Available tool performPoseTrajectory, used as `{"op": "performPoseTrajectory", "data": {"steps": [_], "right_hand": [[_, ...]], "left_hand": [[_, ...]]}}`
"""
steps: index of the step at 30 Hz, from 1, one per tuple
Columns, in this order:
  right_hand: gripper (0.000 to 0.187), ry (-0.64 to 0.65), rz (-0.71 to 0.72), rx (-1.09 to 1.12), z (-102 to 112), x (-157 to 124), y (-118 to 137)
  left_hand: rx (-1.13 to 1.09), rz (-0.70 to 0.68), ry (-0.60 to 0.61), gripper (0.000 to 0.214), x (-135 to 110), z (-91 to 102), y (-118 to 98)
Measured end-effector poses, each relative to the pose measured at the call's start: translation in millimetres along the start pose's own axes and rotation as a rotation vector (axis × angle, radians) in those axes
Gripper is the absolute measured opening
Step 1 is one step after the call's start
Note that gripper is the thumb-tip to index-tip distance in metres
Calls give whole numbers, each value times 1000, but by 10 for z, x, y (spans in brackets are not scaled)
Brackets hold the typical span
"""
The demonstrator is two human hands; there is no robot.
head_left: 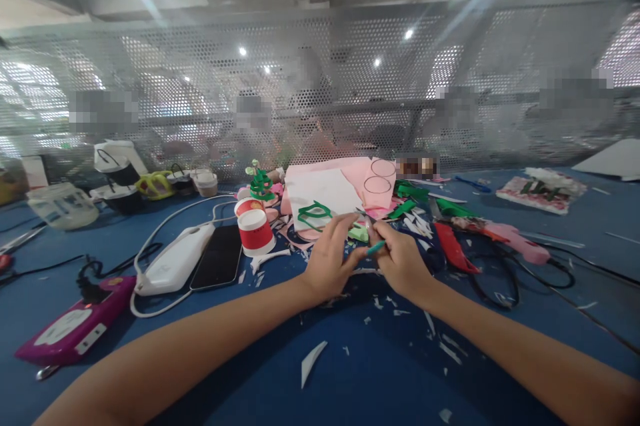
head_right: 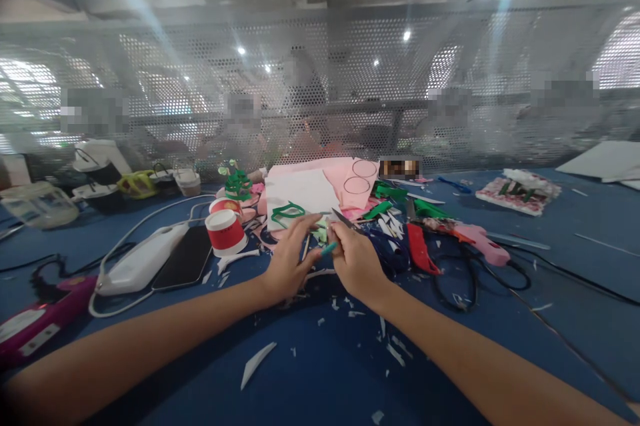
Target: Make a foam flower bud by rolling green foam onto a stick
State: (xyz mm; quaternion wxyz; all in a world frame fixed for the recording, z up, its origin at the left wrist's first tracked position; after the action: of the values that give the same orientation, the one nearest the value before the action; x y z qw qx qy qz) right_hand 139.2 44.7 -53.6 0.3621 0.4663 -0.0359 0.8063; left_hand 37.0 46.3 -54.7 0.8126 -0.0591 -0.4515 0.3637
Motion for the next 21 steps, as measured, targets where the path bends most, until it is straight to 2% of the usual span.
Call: {"op": "performPoseTrajectory", "data": {"steps": [3, 9, 12, 15, 21], "right_hand": [[19, 18, 20, 10, -24, -9, 8], [15, 53, 27, 71, -53, -17, 1], [18, 42, 0, 127, -49, -26, -17], [23, 5, -117, 303, -75, -55, -111], [35, -212, -539, 909, -233, -158, -437]], "left_hand": [[-47, -30, 50, 34, 24, -46, 26], [-124, 29, 72, 25, 38, -43, 76], [-172, 30, 70, 24, 40, -22, 71], [-199, 32, 3, 23, 47, 35, 80], [-172, 39, -137, 22, 75, 125, 180]]}}
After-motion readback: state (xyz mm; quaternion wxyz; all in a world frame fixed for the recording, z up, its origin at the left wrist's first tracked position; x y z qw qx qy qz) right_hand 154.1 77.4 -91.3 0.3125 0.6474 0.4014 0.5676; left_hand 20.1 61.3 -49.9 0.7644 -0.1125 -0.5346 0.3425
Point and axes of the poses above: each hand's wrist, its own x-axis towards the middle knuckle, its own z-axis out of the back of the hand, y = z × x, the point moved 8 cm from there along x, towards the middle knuckle, and after that the axes turned 9 degrees about z, right-handed, at the moved point
